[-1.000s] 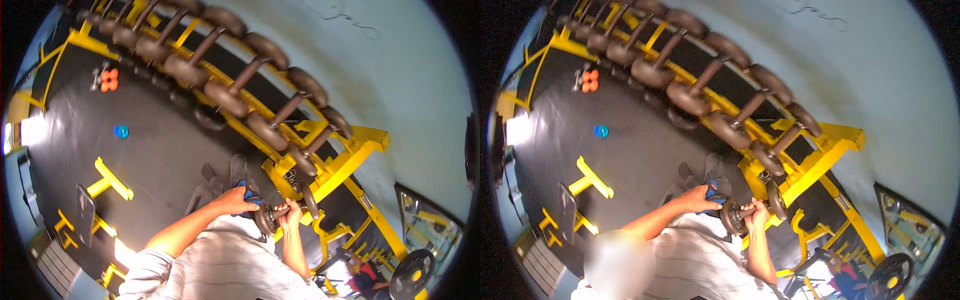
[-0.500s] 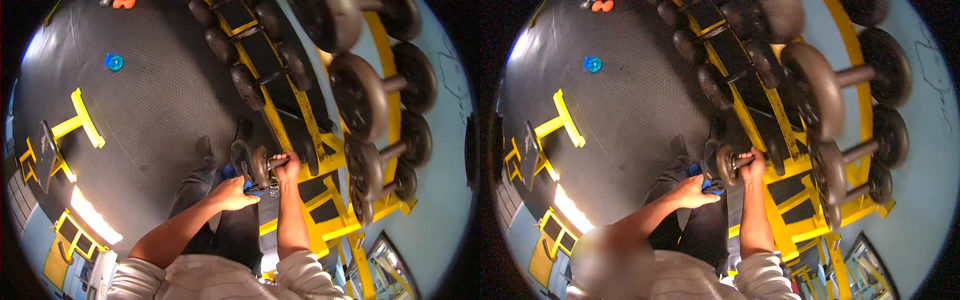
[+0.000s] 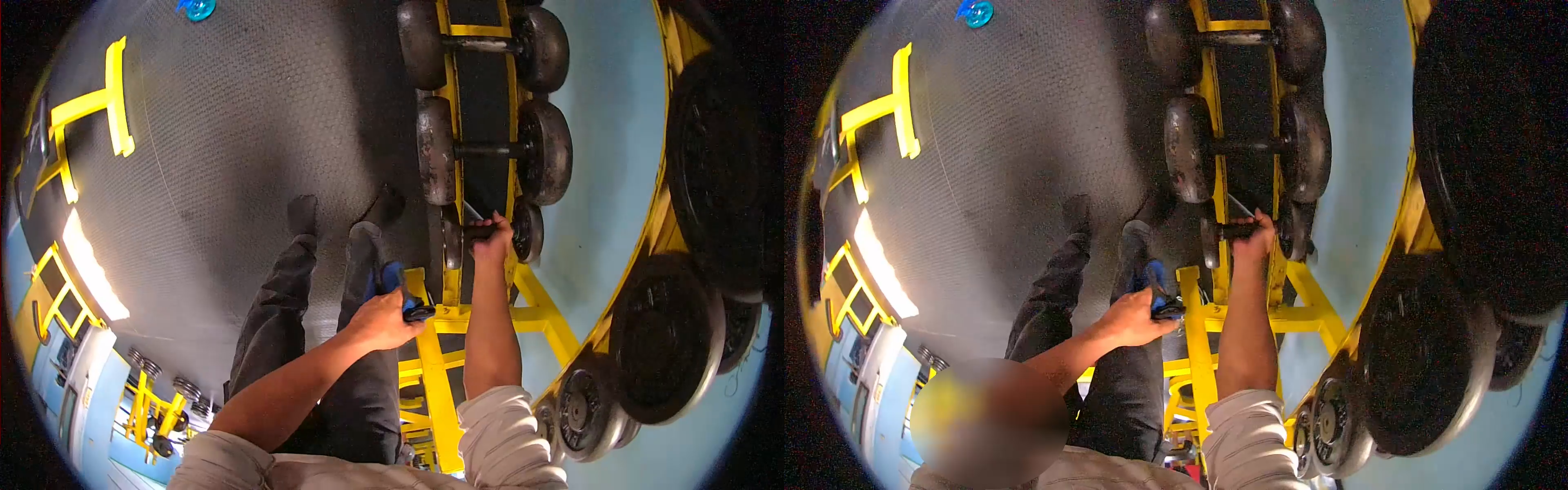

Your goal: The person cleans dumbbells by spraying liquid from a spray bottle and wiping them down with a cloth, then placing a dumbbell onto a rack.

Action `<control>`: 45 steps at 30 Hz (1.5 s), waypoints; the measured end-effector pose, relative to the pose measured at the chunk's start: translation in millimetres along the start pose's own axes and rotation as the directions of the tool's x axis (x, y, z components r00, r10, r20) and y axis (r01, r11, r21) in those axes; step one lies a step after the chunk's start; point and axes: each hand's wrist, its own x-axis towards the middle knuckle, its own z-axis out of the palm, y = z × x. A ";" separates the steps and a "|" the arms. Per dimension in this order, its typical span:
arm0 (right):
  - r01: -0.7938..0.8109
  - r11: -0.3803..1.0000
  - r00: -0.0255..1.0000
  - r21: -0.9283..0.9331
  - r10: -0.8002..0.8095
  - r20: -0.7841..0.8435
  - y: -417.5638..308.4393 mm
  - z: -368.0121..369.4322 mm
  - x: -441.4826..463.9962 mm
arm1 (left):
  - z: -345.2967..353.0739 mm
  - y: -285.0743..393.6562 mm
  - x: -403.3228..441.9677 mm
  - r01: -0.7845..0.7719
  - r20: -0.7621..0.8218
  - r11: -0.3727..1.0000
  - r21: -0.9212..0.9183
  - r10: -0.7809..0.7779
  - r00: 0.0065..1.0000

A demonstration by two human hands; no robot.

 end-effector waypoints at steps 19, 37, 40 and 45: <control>0.087 0.680 0.995 -0.728 -0.019 0.101 14.4 -9.2 -142.3 | -45.3 -40.2 -83.1 -0.005 -0.206 0.978 -0.208 -0.039 0.978; 0.397 0.651 0.261 -0.647 0.596 0.759 236.1 319.6 -564.1 | -344.3 -51.5 -384.4 -0.694 -0.666 0.079 -0.716 0.223 0.712; 0.591 0.639 0.141 -0.492 0.519 0.843 252.5 372.8 -554.1 | -375.9 -42.3 -385.8 -0.861 -0.840 0.003 -0.509 0.217 0.498; 0.459 0.596 0.004 -0.659 0.740 0.672 289.0 466.9 -589.3 | -457.3 -67.1 -372.6 -0.907 -0.924 -0.180 -0.381 0.051 0.379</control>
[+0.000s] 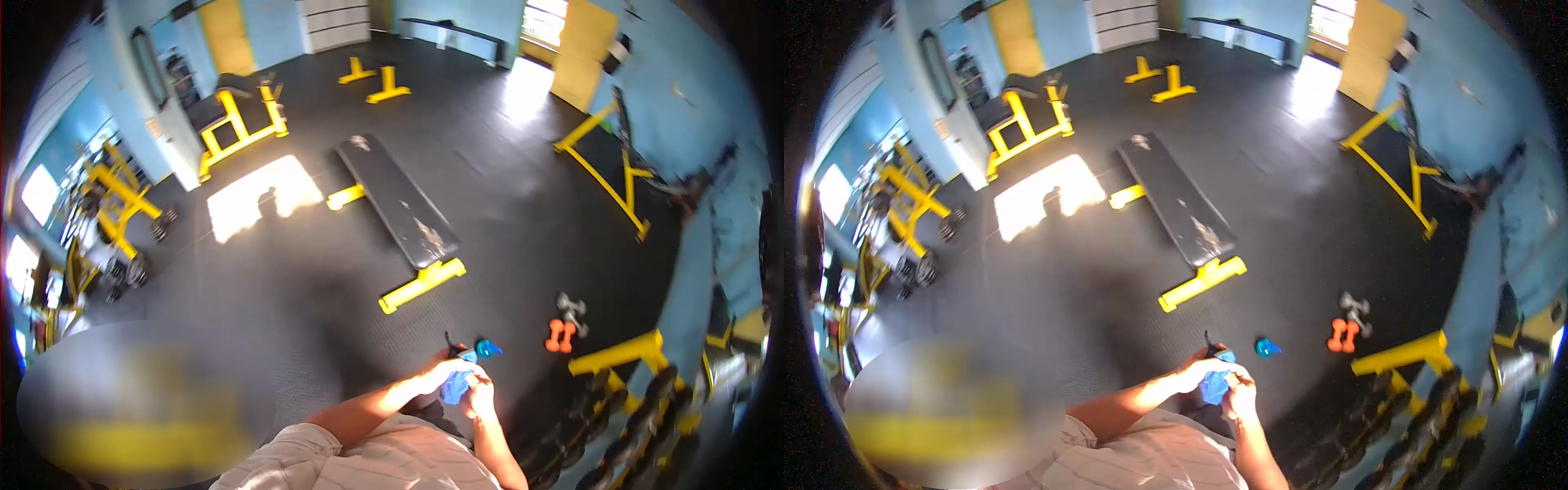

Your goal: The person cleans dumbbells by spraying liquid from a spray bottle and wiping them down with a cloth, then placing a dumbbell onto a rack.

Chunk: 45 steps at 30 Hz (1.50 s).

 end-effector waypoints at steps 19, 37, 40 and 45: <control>-0.264 0.931 0.964 -0.252 0.265 -0.031 -107.8 58.6 333.4 | -63.5 218.0 243.6 -0.019 -0.009 0.945 0.327 0.023 1.000; -0.183 0.897 0.902 -0.402 -0.009 -0.432 -355.7 -104.4 483.5 | 87.7 218.4 614.7 0.242 0.342 0.826 0.509 -0.452 0.824; -0.048 0.973 0.867 -0.226 -0.072 -0.493 -380.2 -153.7 492.5 | 136.0 205.4 672.4 0.215 0.404 0.778 0.591 -0.516 0.755; 0.011 0.999 0.601 -0.048 -0.045 -0.798 -413.4 -209.5 478.1 | 203.7 152.4 772.3 0.441 0.442 0.598 0.670 -0.798 0.410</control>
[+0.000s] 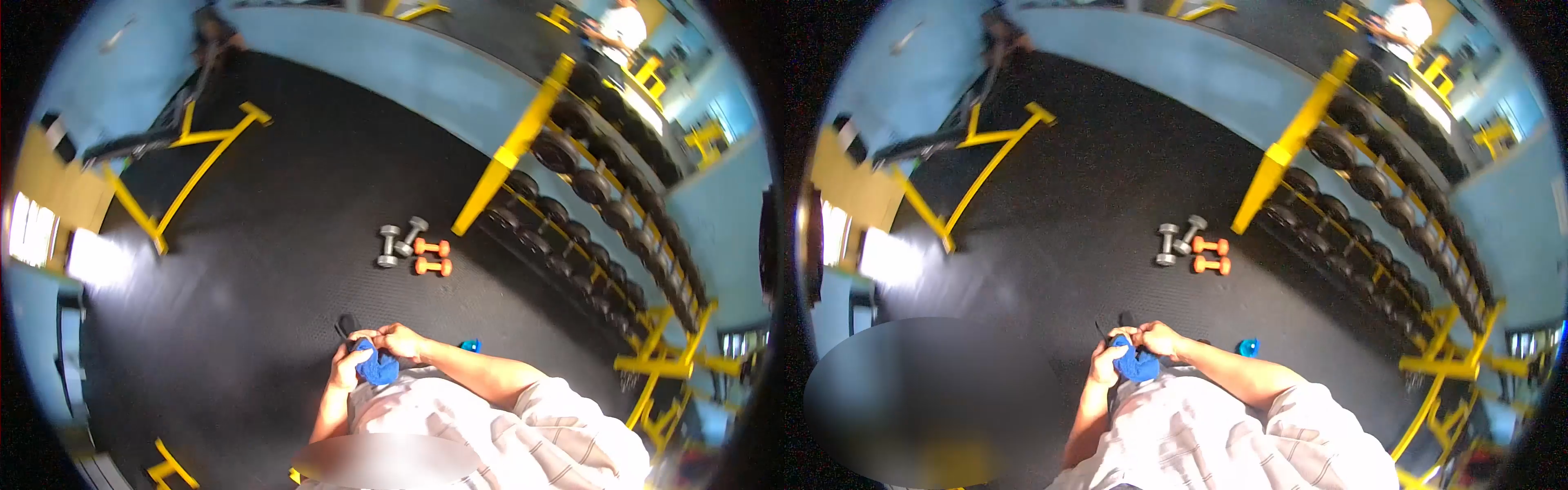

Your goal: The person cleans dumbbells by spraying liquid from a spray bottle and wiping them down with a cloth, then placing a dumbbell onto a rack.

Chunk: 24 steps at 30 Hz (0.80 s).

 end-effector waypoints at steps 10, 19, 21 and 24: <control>0.189 0.264 0.979 0.946 -0.120 -0.162 -36.3 15.9 38.7 | 15.5 74.4 155.0 0.256 0.318 0.878 0.405 -0.398 0.860; 0.573 -0.241 0.814 0.783 0.053 -0.579 37.2 25.6 23.4 | 29.3 -0.8 211.9 -0.018 0.501 0.609 0.793 -0.635 0.588; 0.714 -0.202 0.700 0.670 0.206 -0.684 65.9 16.1 27.8 | 39.4 -5.9 226.3 -0.078 0.337 0.360 0.930 -0.745 0.576; 0.792 -0.232 0.609 0.564 0.339 -0.717 130.2 -8.5 56.2 | 16.0 -61.1 282.8 -0.220 0.193 0.074 0.973 -0.787 0.586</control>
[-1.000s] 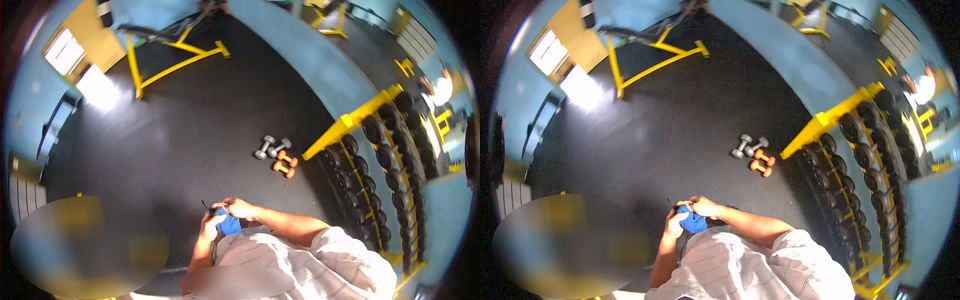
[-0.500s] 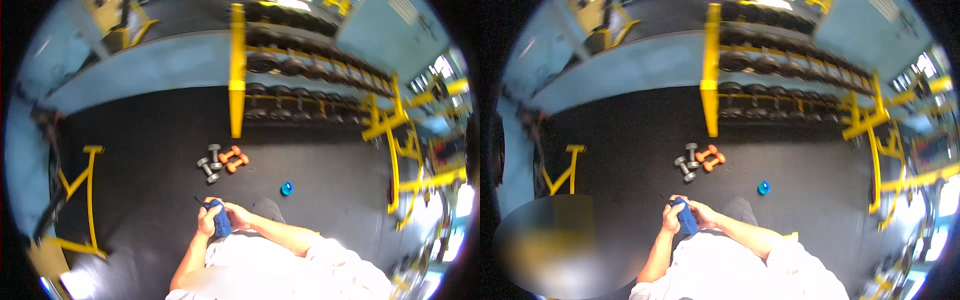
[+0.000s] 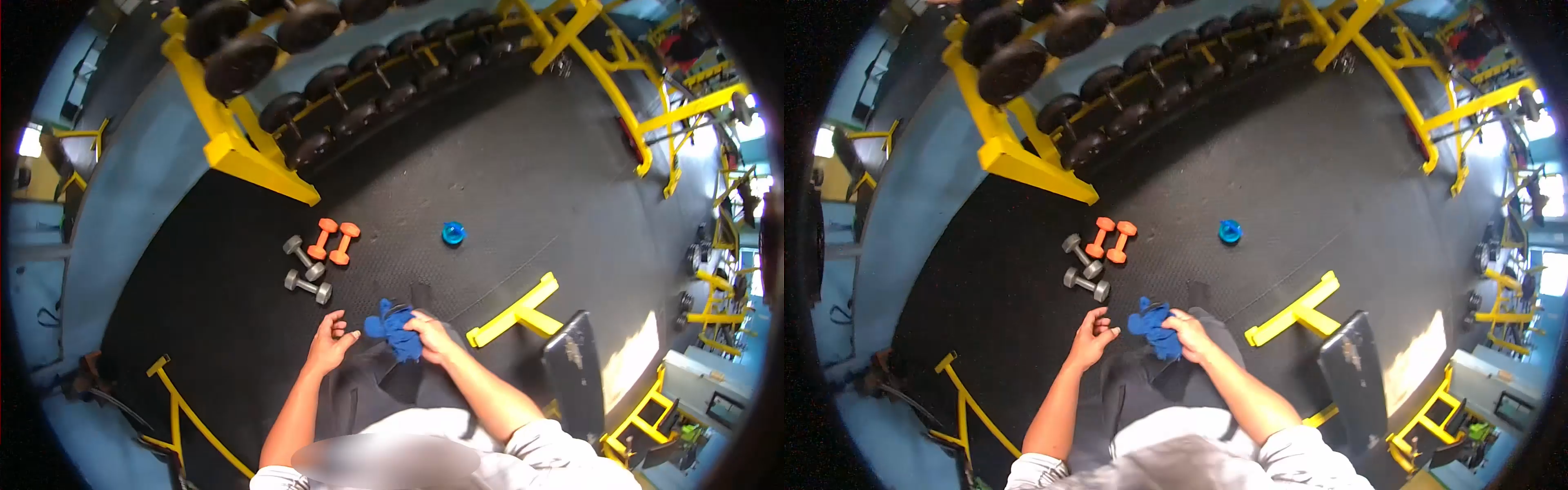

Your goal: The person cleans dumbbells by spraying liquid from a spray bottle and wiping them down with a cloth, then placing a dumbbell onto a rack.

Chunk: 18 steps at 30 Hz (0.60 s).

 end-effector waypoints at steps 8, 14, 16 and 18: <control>0.066 0.991 0.995 -0.114 -0.074 -0.065 18.4 -84.5 230.1 | 16.0 -202.6 321.2 0.016 -0.065 0.680 0.733 0.046 0.997; 0.211 0.466 0.978 -0.859 -0.099 0.186 -18.9 -54.2 288.9 | 45.9 -256.2 479.6 0.064 -0.149 0.562 0.824 0.107 0.983; 0.349 0.284 0.919 -0.893 -0.290 0.267 -24.1 -60.5 313.6 | 55.1 -266.9 497.5 0.136 -0.270 0.755 0.641 0.055 0.961; 0.436 0.232 0.833 -0.869 -0.470 0.292 -35.2 -65.8 337.4 | 42.9 -292.9 521.0 -0.188 -0.123 0.863 0.468 0.274 0.954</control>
